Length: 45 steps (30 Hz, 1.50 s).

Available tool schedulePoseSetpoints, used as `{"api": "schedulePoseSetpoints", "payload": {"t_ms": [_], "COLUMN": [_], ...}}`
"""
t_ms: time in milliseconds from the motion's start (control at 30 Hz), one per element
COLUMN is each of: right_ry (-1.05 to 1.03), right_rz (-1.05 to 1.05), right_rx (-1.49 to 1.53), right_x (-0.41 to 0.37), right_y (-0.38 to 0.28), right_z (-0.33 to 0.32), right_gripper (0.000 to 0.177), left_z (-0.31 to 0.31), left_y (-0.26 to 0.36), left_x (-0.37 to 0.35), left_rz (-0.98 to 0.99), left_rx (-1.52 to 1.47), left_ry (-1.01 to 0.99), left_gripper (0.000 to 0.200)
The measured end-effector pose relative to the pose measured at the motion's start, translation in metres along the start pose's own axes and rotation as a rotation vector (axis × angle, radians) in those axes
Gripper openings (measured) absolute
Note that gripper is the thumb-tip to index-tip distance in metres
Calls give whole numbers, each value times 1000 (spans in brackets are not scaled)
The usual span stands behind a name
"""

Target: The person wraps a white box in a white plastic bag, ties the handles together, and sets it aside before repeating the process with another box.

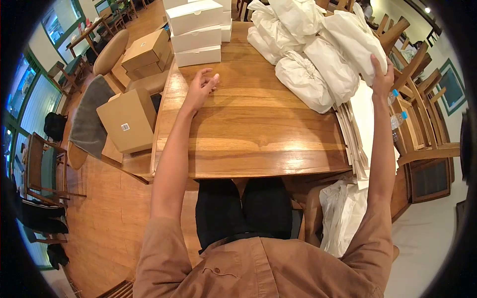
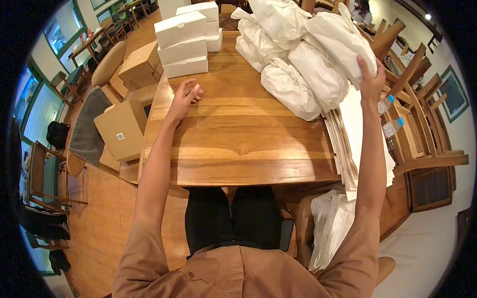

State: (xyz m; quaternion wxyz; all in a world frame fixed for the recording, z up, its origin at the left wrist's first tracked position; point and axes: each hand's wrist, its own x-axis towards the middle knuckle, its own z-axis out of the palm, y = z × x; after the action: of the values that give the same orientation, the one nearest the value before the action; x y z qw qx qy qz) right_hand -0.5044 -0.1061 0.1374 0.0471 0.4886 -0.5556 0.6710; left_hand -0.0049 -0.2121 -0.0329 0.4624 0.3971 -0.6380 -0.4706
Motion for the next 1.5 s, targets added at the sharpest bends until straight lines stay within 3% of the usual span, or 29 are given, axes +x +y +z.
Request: {"api": "schedulePoseSetpoints", "payload": {"t_ms": [67, 233, 400, 533, 733, 967, 1167, 1333, 1500], "right_ry": [96, 168, 8, -31, -132, -152, -120, 67, -73], "right_rz": [-48, -78, -34, 27, -19, 17, -90, -219, -73], "right_rx": [-201, -212, -190, 38, 17, -17, -35, -143, -56], "right_x": [2, 12, -1, -15, -24, -28, -25, -20, -23], "right_y": [-12, 1, 22, 21, 26, 18, 13, 14, 13], "right_z": [6, 17, 22, 16, 8, 12, 10, 9, 7], "right_gripper": [79, 83, 87, 91, 97, 98, 94, 95, 95], "left_z": [1, 2, 1, 0, 0, 2, 2, 2, 3], "left_y": [1, 4, 2, 1, 0, 0, 2, 0, 0], "left_x": [0, -2, -1, -1, 0, 0, -2, -2, -1], "left_rz": [-1, -21, -22, -10, -25, -9, -8, -12, -11], "left_rx": [9, -13, 8, 10, 12, -8, 30, 12, 80], "left_ry": [-7, 3, -5, -16, -14, -24, -15, -19, -12], "left_gripper": [65, 69, 69, 68, 67, 68, 68, 68, 68]}}
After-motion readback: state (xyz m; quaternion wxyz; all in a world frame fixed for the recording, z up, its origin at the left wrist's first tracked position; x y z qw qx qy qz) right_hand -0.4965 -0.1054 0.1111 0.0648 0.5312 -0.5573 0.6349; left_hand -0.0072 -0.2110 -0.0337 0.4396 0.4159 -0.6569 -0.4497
